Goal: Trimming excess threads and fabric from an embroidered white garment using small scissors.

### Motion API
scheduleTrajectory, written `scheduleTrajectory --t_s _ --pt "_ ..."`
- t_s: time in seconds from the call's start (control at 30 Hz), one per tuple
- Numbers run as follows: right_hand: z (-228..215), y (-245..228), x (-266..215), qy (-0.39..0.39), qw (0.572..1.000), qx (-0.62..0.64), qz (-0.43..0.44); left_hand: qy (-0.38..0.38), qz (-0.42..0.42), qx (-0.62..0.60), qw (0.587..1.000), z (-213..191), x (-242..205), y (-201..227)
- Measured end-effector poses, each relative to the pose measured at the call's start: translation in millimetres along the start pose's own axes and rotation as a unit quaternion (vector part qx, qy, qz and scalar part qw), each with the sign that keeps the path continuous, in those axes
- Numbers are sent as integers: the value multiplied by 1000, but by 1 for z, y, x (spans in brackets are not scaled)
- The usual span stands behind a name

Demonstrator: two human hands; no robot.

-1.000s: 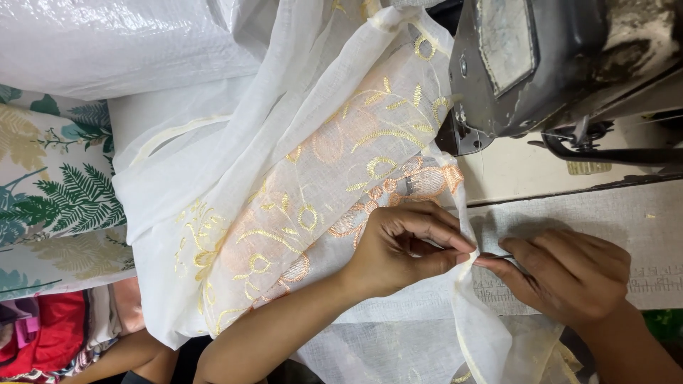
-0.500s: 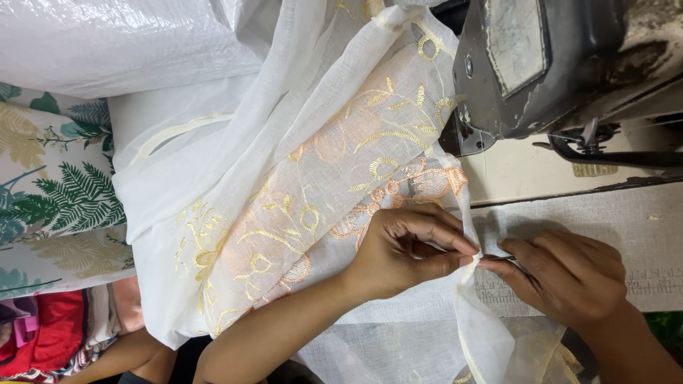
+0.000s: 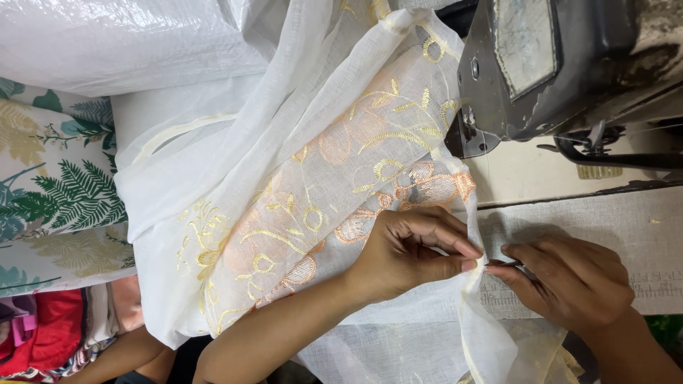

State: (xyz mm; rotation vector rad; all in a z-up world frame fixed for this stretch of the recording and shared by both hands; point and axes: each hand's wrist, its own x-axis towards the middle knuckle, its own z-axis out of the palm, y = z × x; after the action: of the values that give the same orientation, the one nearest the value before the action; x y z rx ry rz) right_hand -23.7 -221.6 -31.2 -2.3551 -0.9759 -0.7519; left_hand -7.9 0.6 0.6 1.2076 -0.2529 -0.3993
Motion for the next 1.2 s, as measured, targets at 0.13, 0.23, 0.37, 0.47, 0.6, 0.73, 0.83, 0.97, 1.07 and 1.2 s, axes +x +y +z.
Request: scheduleTrajectory --t_s 0.13,0.23,0.37,0.47,0.6,0.73,0.83,0.97,1.07,1.2 --pt "0 0 -4 -4 1000 -7 9 -1 -17 -23 1000 0 -1 -2" --pt "0 0 -3 -5 1000 -4 7 -2 -31 -38 999 1 -1 -1" --pt "-1 0 2 -16 1000 16 -5 -6 -40 -59 997 1 -2 -3" --pt "1 0 3 -8 1000 25 -7 -10 -42 -62 997 0 -2 -4" --pt "0 -3 8 -15 999 40 -4 -9 -50 -69 996 0 -3 -4" --pt "-3 -5 13 -47 997 57 1 -10 -47 -69 996 0 -1 -4" --pt "-3 -5 14 -48 997 60 -1 -10 -45 -56 997 0 -1 -4" --pt "-1 -2 8 -47 997 66 -11 -9 -47 -43 998 -1 -1 -5" --pt "-3 -4 19 -34 997 62 -31 -2 -12 10 1000 -1 1 0" --pt "-1 1 10 -58 998 -4 -39 -5 4 34 999 -4 3 0"
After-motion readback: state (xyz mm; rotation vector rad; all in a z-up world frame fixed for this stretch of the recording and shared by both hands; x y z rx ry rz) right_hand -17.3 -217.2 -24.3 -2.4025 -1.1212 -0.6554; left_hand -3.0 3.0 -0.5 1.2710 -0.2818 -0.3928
